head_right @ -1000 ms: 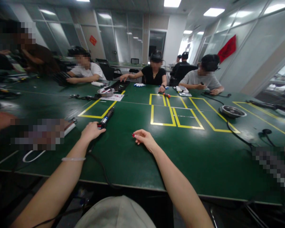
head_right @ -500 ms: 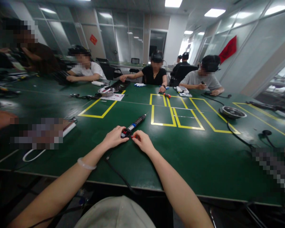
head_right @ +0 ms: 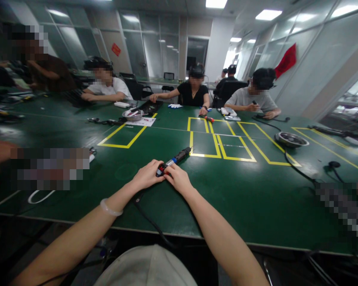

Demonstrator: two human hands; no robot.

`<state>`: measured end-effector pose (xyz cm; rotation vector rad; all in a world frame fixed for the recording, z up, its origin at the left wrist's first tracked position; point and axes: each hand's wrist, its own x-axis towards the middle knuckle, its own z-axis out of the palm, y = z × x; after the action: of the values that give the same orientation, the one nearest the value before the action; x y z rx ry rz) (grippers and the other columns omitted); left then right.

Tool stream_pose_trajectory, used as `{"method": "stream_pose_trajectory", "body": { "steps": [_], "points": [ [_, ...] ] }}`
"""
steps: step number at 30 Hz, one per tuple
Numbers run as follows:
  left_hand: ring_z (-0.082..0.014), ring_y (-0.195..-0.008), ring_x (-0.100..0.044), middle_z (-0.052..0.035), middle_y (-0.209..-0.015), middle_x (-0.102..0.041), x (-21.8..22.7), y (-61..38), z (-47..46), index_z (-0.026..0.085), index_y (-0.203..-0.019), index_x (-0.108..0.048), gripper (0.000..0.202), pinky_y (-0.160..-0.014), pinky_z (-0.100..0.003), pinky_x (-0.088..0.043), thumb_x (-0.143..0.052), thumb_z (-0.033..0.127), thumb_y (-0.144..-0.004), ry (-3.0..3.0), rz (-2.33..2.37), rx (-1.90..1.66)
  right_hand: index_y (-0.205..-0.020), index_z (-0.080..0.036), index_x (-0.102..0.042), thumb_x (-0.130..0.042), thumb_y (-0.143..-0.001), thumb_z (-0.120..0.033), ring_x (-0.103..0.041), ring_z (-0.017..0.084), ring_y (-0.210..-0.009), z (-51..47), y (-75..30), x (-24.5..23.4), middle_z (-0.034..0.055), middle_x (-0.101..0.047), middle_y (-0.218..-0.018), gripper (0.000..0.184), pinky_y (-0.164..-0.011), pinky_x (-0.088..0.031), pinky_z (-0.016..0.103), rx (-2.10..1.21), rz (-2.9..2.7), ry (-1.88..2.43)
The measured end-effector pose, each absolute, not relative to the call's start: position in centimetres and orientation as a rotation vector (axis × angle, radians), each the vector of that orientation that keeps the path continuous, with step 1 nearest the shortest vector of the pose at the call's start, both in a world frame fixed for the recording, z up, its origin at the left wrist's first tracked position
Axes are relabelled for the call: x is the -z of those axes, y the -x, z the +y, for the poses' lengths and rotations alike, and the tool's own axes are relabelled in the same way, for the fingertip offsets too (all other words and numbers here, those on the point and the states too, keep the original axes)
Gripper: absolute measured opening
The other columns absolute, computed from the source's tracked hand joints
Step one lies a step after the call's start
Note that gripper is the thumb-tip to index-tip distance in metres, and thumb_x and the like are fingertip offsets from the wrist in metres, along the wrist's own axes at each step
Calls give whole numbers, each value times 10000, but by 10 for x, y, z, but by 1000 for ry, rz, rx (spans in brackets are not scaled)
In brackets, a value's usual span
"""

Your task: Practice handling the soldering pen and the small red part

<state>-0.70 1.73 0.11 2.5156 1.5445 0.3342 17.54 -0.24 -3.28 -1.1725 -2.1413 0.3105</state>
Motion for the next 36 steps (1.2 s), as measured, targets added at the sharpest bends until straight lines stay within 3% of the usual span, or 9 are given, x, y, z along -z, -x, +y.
{"method": "stream_pose_trajectory", "body": {
  "steps": [10,22,30,36],
  "points": [
    [-259,-1093,-578,-77,-1224,-519,-3,8,17,266,-1224,-458,531,-791,-337,-494,-616,477,-763,-2491,1519,-337,-938,-233,-638,-578,-870,-194,-577,182,-975,0,-180,33,46,-596,-1071,98,-829,-457,281,-316,-2150,1090],
    [-256,-1016,-601,-80,-1148,-528,-6,1,16,258,-1135,-490,439,-740,-330,-485,-567,526,-797,-2467,1602,-314,-887,-211,-637,-531,-900,-188,-576,200,-951,3,-174,33,64,-613,-978,110,-833,-463,310,-337,-2114,1111],
    [-253,-1090,-573,-86,-1213,-503,-1,3,20,270,-1229,-465,480,-793,-334,-484,-517,536,-834,-2413,1614,-294,-1092,-233,-611,-511,-903,-213,-575,178,-882,-3,-181,31,56,-608,-1012,215,-809,-454,297,-361,-2074,1127],
    [-259,-1113,-562,-87,-1236,-506,1,22,33,260,-1243,-490,531,-856,-342,-472,-542,555,-804,-2377,1663,-289,-1077,-225,-610,-489,-908,-228,-561,163,-785,0,-190,31,35,-586,-906,208,-750,-437,283,-359,-2043,1193]
  ]
}}
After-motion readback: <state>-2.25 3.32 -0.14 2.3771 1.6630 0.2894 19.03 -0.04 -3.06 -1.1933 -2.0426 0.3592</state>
